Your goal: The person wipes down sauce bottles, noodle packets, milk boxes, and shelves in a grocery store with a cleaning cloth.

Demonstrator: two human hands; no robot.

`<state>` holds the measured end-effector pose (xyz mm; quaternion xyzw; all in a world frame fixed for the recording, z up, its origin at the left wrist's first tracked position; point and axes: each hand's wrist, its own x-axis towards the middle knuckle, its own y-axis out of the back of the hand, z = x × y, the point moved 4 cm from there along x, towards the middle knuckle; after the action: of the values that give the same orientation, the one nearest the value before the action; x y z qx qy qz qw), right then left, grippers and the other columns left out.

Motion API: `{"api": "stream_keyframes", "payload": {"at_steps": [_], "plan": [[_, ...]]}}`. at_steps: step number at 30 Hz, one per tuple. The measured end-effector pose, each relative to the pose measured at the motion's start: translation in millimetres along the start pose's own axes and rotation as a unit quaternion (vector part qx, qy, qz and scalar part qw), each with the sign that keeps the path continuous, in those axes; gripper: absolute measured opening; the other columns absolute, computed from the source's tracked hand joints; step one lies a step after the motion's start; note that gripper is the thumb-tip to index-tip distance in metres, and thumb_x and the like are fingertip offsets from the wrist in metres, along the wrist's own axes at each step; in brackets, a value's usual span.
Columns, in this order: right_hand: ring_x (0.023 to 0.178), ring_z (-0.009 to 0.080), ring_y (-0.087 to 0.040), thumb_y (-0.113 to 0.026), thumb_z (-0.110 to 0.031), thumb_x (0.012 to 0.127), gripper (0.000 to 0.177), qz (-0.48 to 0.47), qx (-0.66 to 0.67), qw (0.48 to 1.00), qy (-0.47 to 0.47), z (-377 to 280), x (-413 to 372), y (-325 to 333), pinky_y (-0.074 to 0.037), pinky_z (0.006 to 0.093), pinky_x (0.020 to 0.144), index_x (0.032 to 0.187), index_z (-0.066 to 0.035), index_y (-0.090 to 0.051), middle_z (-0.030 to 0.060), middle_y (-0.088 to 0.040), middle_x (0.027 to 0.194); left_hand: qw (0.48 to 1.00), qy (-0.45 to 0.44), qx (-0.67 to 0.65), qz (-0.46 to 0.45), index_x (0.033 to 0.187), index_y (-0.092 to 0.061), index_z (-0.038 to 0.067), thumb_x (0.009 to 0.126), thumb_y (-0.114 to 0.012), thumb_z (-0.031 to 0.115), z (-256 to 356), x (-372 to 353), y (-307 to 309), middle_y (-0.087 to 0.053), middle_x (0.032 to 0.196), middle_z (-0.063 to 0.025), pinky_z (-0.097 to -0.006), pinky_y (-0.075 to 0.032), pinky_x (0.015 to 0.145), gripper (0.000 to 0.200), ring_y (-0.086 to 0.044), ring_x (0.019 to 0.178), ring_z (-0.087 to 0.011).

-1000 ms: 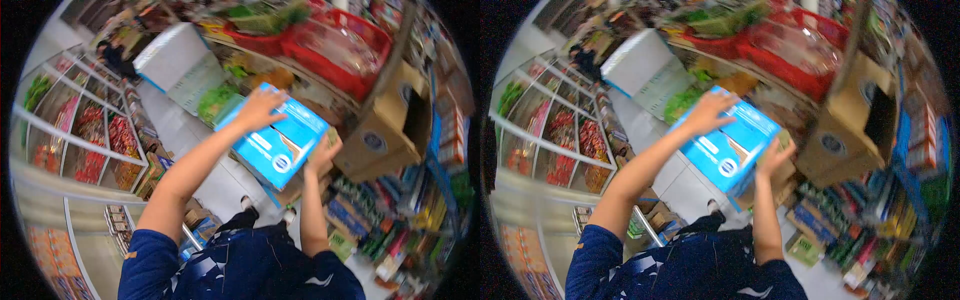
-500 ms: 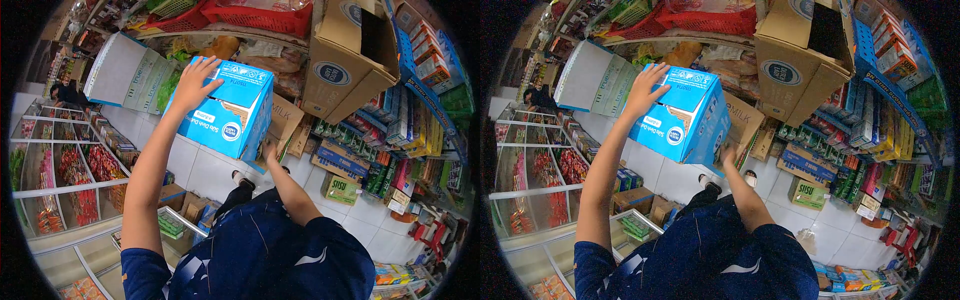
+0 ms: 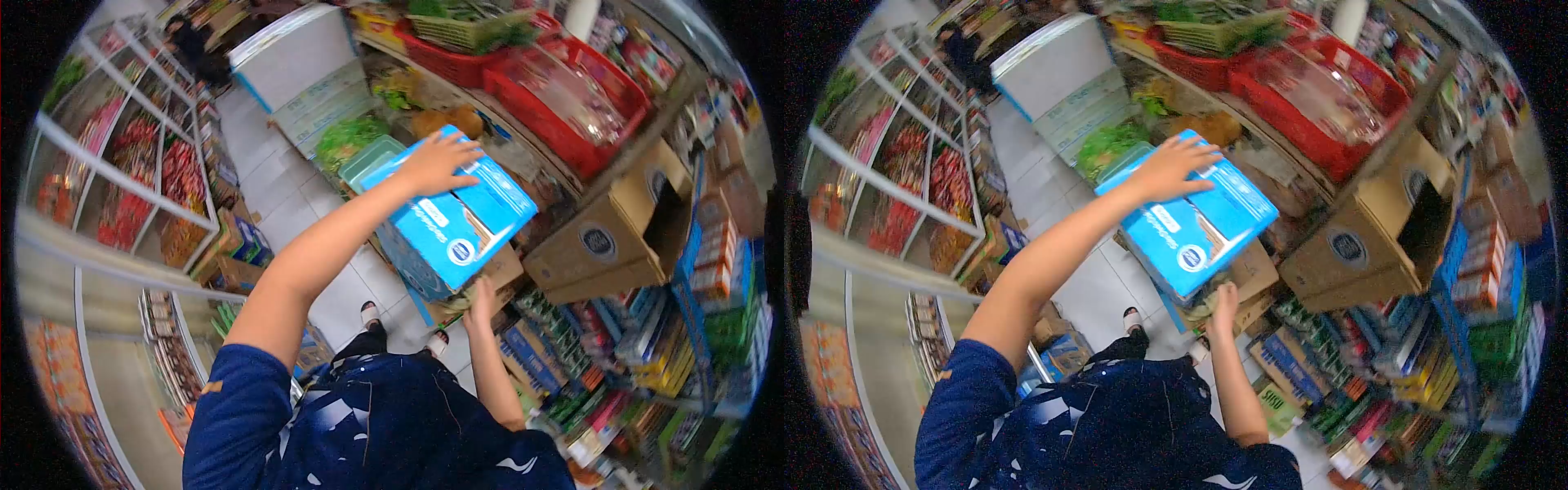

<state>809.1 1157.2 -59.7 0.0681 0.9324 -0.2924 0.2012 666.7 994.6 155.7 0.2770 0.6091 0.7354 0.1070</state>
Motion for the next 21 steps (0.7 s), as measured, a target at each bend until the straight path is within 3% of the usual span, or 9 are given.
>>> {"api": "stream_keyframes", "payload": {"at_steps": [3,5,7,9,11,14,17,19,21], "plan": [[0.076,0.0118,-0.052,-0.045,-0.009,0.081,0.016,-0.006,0.005,0.993,0.117,-88.6,-35.1,-47.9,-0.043,0.0243,0.064,0.095,-0.004,-0.049,0.0036,-0.052,0.085,0.999,-0.007,-0.013,0.029,0.119,-0.046,0.010,0.080,-0.046,0.045,-3.9,-2.6,-3.7,-0.040,0.128,-0.0092,-0.0459,-0.020,0.099,0.052,-0.030,0.122,-0.0292],[0.085,0.0160,-0.055,-0.046,-0.009,0.079,0.029,-0.009,-0.054,0.983,0.176,-126.6,-38.8,-59.2,-0.045,0.0290,0.072,0.107,0.001,-0.047,0.0085,-0.054,0.096,0.999,-0.011,-0.028,0.031,0.114,-0.049,0.007,0.081,-0.045,0.043,-3.4,-4.1,-4.6,-0.042,0.125,-0.0106,-0.0463,-0.022,0.098,0.049,-0.032,0.120,-0.0281],[0.079,0.0171,-0.056,-0.048,-0.009,0.079,0.029,-0.011,-0.060,0.971,0.231,-157.1,-46.6,-74.5,-0.046,0.0280,0.067,0.106,0.001,-0.046,0.0099,-0.055,0.093,0.999,-0.003,-0.046,0.029,0.109,-0.052,0.006,0.082,-0.045,0.040,-0.9,-4.9,1.9,-0.046,0.120,-0.0115,-0.0478,-0.023,0.096,0.044,-0.035,0.118,-0.0273],[0.075,0.0157,-0.056,-0.049,-0.008,0.080,0.027,-0.029,-0.047,0.966,0.254,-179.0,-65.9,-102.1,-0.046,0.0263,0.062,0.106,0.000,-0.045,0.0088,-0.054,0.090,0.999,0.003,-0.032,0.036,0.102,-0.055,0.007,0.082,-0.046,0.037,1.5,-7.9,9.0,-0.052,0.112,-0.0113,-0.0438,-0.029,0.093,0.037,-0.043,0.109,-0.0259],[0.076,0.0158,-0.055,-0.051,-0.009,0.080,0.028,-0.070,-0.054,0.957,0.275,-182.8,-70.1,-115.2,-0.045,0.0270,0.065,0.105,0.001,-0.044,0.0086,-0.053,0.091,0.989,-0.007,-0.146,0.014,0.099,-0.057,0.006,0.082,-0.048,0.033,-1.8,-14.0,8.6,-0.057,0.101,-0.0118,-0.0388,-0.036,0.088,0.033,-0.051,0.098,-0.0261],[0.078,0.0150,-0.052,-0.053,-0.009,0.078,0.028,-0.075,-0.145,0.928,0.334,-176.1,-87.8,-143.8,-0.043,0.0276,0.070,0.103,0.001,-0.045,0.0080,-0.051,0.092,0.923,0.030,-0.365,0.118,0.093,-0.059,0.005,0.082,-0.048,0.028,16.8,-66.5,28.9,-0.058,0.093,-0.0128,-0.0384,-0.041,0.080,0.027,-0.055,0.088,-0.0302],[0.081,0.0142,-0.048,-0.056,-0.009,0.075,0.028,-0.093,-0.222,0.904,0.353,-156.4,-101.1,-167.4,-0.040,0.0279,0.075,0.100,0.002,-0.047,0.0077,-0.050,0.093,0.896,-0.002,-0.424,0.132,0.110,-0.051,0.006,0.083,-0.050,0.022,31.2,-153.6,46.9,-0.053,0.107,-0.0117,-0.0360,-0.039,0.085,0.031,-0.051,0.098,-0.0253],[0.082,0.0149,-0.049,-0.056,-0.009,0.075,0.029,-0.111,-0.249,0.904,0.329,-131.9,-102.6,-185.9,-0.040,0.0284,0.075,0.101,0.001,-0.047,0.0076,-0.050,0.093,0.844,0.076,-0.521,0.101,0.121,-0.042,0.009,0.084,-0.050,0.023,29.5,-201.8,44.5,-0.050,0.112,-0.0118,-0.0362,-0.037,0.089,0.041,-0.049,0.104,-0.0252],[0.082,0.0171,-0.050,-0.057,-0.010,0.075,0.032,-0.179,-0.165,0.941,0.235,-95.9,-104.0,-218.3,-0.041,0.0313,0.078,0.103,-0.001,-0.046,0.0079,-0.050,0.093,0.744,0.162,-0.648,0.033,0.132,-0.024,0.014,0.085,-0.050,0.024,13.1,-239.7,20.1,-0.045,0.120,-0.0122,-0.0357,-0.031,0.095,0.054,-0.045,0.110,-0.0246]]}}
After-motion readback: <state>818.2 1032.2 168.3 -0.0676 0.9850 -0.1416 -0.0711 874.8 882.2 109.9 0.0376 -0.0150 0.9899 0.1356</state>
